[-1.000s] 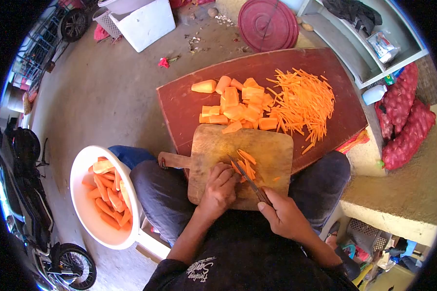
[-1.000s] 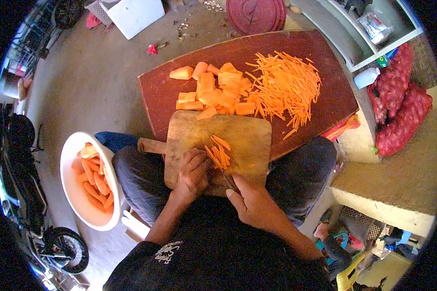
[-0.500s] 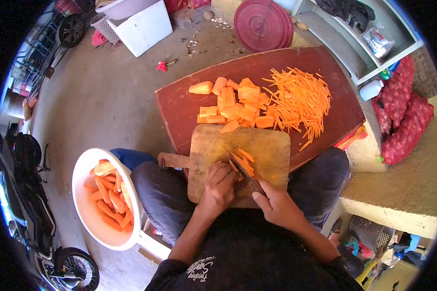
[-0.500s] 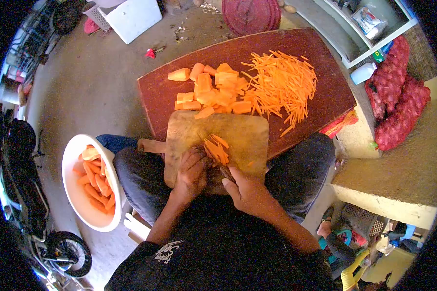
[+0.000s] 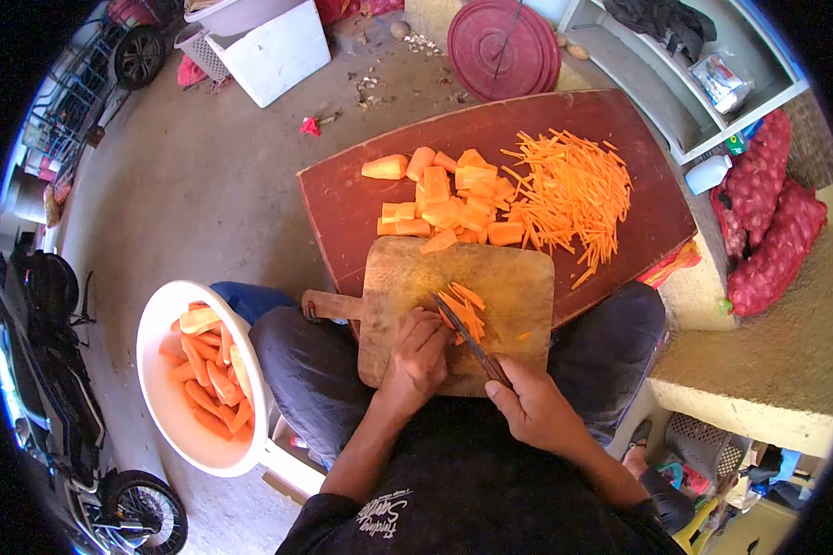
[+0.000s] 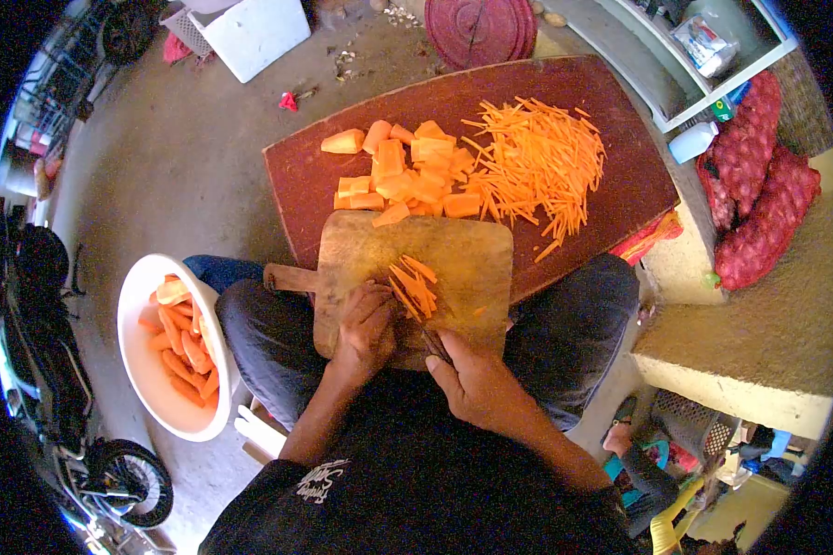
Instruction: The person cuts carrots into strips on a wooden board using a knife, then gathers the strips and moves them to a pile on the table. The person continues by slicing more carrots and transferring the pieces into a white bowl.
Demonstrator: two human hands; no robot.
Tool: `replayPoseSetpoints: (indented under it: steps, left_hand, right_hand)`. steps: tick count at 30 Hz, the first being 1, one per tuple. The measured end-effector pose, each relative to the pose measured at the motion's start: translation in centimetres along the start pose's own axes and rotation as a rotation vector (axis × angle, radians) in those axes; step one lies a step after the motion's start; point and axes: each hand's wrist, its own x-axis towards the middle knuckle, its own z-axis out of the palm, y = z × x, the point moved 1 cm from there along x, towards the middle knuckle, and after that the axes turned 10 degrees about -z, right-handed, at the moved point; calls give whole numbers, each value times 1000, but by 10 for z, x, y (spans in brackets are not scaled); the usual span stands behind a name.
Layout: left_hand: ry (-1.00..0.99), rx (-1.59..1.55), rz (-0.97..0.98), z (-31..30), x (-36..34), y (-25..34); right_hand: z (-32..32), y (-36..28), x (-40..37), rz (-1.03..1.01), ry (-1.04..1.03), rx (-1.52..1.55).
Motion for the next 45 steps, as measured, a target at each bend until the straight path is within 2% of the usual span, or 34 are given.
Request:
replayPoseSetpoints:
  steps: [4,10,16,25,28,37,40,43,45]
  left_hand:
    - [1,7,1,0,0,0]
    - [-1,0,0,1,0,3]
    - [7,4,-4,-1,-3,0]
    - [-9,0,-4,1,-3,0]
    - [-7,7,-2,2,-3,0]
    - [-14,-2,-19,-2,2,11]
    - [14,-10,-12,2,0,5]
    - [46,1,-8,2,-1,3]
    - [61,8,-27,3,-2,6]
  right_hand:
    - [7,8,5,21,-46,-99]
    - [15,30,9,-98,31,-187]
    - [8,15,2,-53,53,32]
    - [5,6,-1,15,-5,18]
    - [13,15,-1,-56,44,-36]
    - [18,37,8,-47,8,-114]
    - [15,41,8,-47,-20,-7]
    - [8,32,4,-110,149,80]
    - [-2,26,3,-36,131,214]
